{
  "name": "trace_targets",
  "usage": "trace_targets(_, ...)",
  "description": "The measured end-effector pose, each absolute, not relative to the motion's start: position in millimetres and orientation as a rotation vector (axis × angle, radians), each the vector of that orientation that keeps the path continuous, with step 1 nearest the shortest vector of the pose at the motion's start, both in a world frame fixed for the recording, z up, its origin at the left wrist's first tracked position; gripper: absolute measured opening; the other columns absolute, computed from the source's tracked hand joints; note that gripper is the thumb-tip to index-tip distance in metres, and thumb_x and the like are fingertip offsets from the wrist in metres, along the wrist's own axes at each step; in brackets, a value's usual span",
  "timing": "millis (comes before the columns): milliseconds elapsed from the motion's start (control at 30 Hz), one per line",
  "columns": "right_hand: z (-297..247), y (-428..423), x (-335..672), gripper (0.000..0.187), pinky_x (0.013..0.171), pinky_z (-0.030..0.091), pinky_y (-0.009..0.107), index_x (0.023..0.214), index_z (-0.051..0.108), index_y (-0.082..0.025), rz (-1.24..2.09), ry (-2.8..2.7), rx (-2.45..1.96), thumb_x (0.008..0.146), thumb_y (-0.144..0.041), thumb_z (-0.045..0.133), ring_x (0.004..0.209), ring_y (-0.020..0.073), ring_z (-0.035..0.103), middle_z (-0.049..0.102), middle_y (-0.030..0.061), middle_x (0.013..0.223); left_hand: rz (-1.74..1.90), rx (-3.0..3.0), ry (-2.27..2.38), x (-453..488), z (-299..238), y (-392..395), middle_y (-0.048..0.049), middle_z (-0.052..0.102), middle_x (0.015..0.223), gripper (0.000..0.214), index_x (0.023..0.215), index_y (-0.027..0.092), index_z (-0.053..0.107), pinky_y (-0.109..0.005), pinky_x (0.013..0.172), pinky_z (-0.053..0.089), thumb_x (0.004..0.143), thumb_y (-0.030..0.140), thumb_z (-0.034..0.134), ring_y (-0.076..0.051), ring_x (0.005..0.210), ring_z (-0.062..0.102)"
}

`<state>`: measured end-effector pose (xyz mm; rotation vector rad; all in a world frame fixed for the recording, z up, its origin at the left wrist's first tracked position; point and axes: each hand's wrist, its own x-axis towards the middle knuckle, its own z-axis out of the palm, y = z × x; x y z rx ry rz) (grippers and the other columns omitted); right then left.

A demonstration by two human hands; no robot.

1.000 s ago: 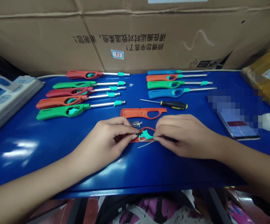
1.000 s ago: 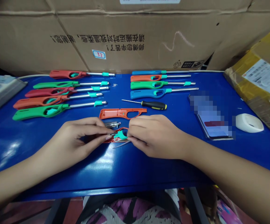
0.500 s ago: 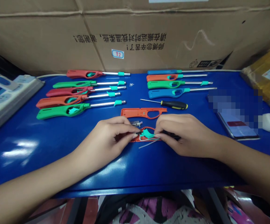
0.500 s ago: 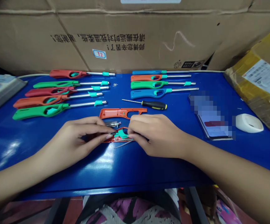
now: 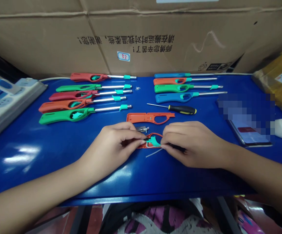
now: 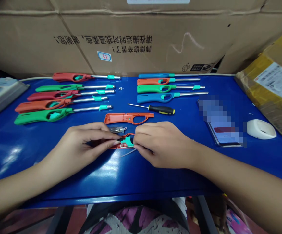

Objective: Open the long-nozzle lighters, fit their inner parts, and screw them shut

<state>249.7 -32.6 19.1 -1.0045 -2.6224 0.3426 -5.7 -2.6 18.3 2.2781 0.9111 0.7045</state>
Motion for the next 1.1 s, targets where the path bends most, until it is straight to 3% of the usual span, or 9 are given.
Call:
trace_targets(467,17,-32,248,0.025,0.067,0.039,0.032,0.087,0.069,-0.017,-0.072,-2.682,-0.897,0.101,-0.021,0.050,0.073,0.0159,0.058,0.068,0.0022,0.084,0.757,2.314,0.873,-7,15,1,-0.0028,0.075,0.093,0.012,0.096,0.018,0.081,-0.020,0.076,0.056,0.092,0.013,0.071,-0.011,0.083,0.071)
trace_targets(733,19,-31,250,0.027,0.066,0.039,0.031,0.087,0.069,-0.017,-0.078,-2.707,-0.922,0.103,-0.022,0.047,0.072,0.0157,0.059,0.068,0.0031,0.083,0.685,2.361,0.831,-7,20,-1,-0.0026,0.079,0.095,0.012,0.100,0.018,0.080,-0.023,0.080,0.059,0.093,0.017,0.071,-0.014,0.086,0.073)
trace_targets(833,19,-31,250,0.025,0.066,0.040,0.031,0.089,0.070,-0.017,-0.031,-2.702,-0.940,0.102,-0.023,0.049,0.074,0.0159,0.061,0.070,0.0033,0.086,0.589,2.391,0.849,-11,25,-2,-0.0035,0.078,0.104,0.019,0.108,0.019,0.079,-0.025,0.078,0.060,0.090,0.022,0.074,-0.016,0.089,0.074)
trace_targets(933,19,-30,250,0.025,0.067,0.042,0.031,0.091,0.071,-0.017,-0.004,-2.694,-0.935,0.102,-0.023,0.050,0.077,0.0161,0.063,0.072,0.0041,0.089,0.506,2.466,0.855,-15,26,-2,-0.0046,0.077,0.113,0.028,0.115,0.019,0.076,-0.031,0.086,0.060,0.087,0.024,0.077,-0.020,0.099,0.073)
trace_targets(1100,19,-31,251,0.023,0.068,0.043,0.031,0.093,0.071,-0.016,0.013,-2.702,-0.928,0.101,-0.022,0.051,0.077,0.0169,0.064,0.072,0.0048,0.090,0.449,2.630,0.811,-17,27,0,-0.0045,0.076,0.114,0.020,0.112,0.022,0.077,-0.037,0.086,0.059,0.095,0.021,0.066,-0.023,0.103,0.070)
